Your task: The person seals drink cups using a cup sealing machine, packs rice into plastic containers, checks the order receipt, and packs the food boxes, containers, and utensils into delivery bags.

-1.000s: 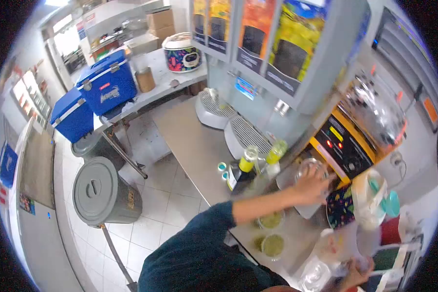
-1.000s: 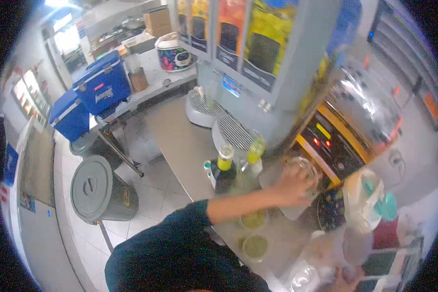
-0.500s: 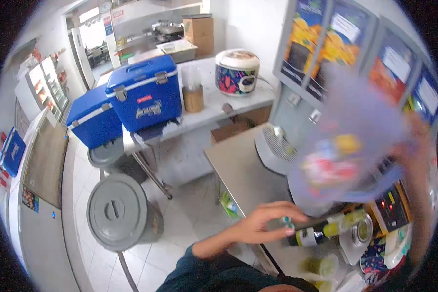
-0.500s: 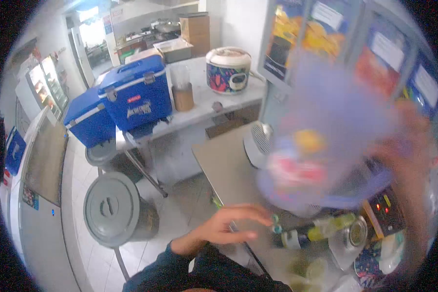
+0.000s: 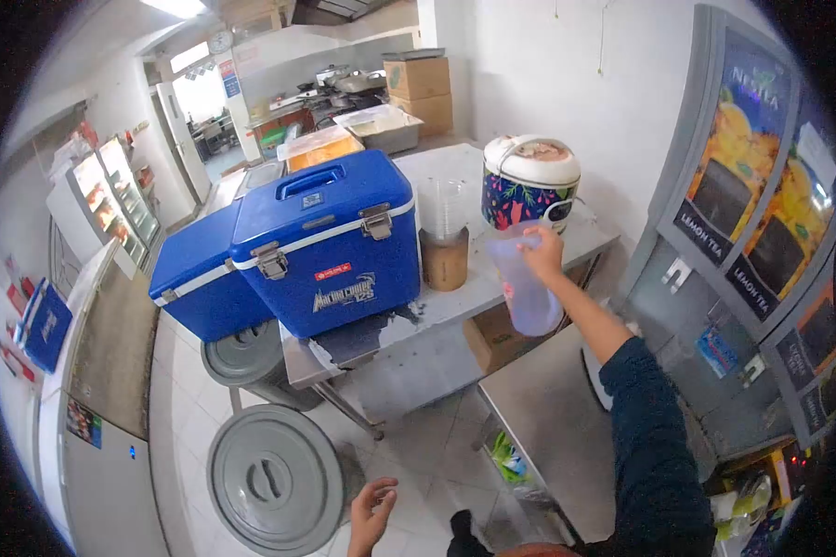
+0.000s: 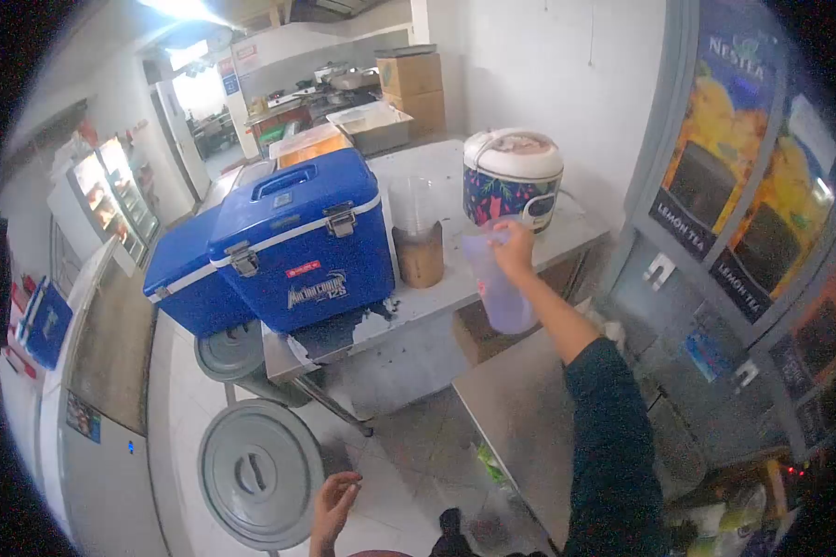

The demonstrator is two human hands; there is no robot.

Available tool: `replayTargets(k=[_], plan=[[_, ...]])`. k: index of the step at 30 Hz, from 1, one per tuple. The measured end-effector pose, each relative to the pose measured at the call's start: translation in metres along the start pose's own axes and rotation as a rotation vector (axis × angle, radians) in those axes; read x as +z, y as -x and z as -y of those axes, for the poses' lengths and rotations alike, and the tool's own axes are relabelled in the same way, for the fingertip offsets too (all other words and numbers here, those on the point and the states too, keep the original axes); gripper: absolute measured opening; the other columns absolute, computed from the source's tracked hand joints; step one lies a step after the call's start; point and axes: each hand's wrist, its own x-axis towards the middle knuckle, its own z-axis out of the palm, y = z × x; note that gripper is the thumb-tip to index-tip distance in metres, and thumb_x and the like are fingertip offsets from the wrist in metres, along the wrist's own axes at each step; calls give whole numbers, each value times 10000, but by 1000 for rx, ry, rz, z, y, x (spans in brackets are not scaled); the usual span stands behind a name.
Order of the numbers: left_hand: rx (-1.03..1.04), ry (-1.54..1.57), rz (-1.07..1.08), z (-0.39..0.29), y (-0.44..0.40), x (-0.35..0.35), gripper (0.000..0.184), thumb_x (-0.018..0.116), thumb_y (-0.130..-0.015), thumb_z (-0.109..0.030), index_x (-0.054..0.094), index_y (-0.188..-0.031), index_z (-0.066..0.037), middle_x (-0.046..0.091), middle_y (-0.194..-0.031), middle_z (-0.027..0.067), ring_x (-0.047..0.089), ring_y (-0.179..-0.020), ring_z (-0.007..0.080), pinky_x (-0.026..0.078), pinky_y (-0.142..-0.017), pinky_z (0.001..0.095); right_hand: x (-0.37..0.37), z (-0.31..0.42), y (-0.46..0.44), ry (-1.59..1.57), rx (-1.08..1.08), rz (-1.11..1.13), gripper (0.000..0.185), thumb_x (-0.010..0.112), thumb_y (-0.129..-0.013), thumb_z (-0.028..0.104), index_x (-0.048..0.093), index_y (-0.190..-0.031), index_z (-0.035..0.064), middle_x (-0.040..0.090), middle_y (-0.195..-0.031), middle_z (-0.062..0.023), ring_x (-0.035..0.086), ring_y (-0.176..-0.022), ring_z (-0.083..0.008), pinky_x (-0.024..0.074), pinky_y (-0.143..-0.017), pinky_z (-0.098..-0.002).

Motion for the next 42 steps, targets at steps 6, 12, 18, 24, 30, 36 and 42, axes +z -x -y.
replayTargets(k=[6, 12, 18, 24, 30, 36, 42], plan=[[28, -48, 70, -8, -19, 19, 225, 539, -798, -138, 541, -992, -25, 565, -993, 80, 546, -860, 161, 412, -769, 287, -32, 39, -41, -103, 35, -130, 250, 697, -554, 70, 556, -760, 59, 581, -789, -108, 538, -813, -292, 399, -743, -347], [23, -118, 216, -15, -34, 50, 235, 540, -800, -148, 539, -1014, -52, 564, -1005, 71, 546, -877, 167, 406, -774, 296, 23, -5, -32, -87, -126, -197, 360, 675, -596, 95, 534, -926, 77, 537, -884, -112, 503, -868, -278, 391, -755, -348], [75, -111, 304, -21, -47, 62, 231, 536, -806, -127, 519, -1014, -27, 561, -971, 75, 539, -850, 167, 403, -757, 284, 3, 64, -8, 79, 170, -339, 735, 661, -636, 215, 292, -1265, 116, 437, -1003, -171, 402, -983, -309, 299, -843, -448], [426, 438, 556, -68, -86, 188, 84, 497, -823, -62, 494, -880, -1, 548, -815, 83, 528, -726, 166, 439, -678, 279, -131, 248, 119, -710, -85, -311, 285, 566, -688, 120, 466, -942, 38, 453, -920, -123, 436, -885, -279, 316, -821, -376], [1001, 335, 1315, -177, 4, 353, 225, 558, -762, -51, 516, -977, -2, 570, -871, 103, 552, -773, 153, 443, -711, 267, -245, 293, 226, -257, -515, -196, 159, 523, -750, 169, 531, -871, 66, 522, -903, -78, 506, -834, -247, 376, -673, -366], [1024, 19, 1849, -143, 130, 499, 572, 660, -702, -254, 404, -1163, -32, 531, -1042, 120, 513, -951, 221, 398, -830, 314, -378, 272, 316, 494, -420, -383, 253, 602, -711, 193, 541, -930, 81, 543, -953, -71, 513, -887, -222, 382, -695, -334], [638, 158, 1744, -106, 83, 480, 369, 564, -793, -188, 440, -1098, -22, 510, -1063, 101, 476, -969, 158, 356, -854, 292, -410, 198, 355, 858, 481, -860, 834, 724, -580, 221, 230, -1212, -7, 313, -1206, -183, 344, -1078, -288, 324, -831, -406]])
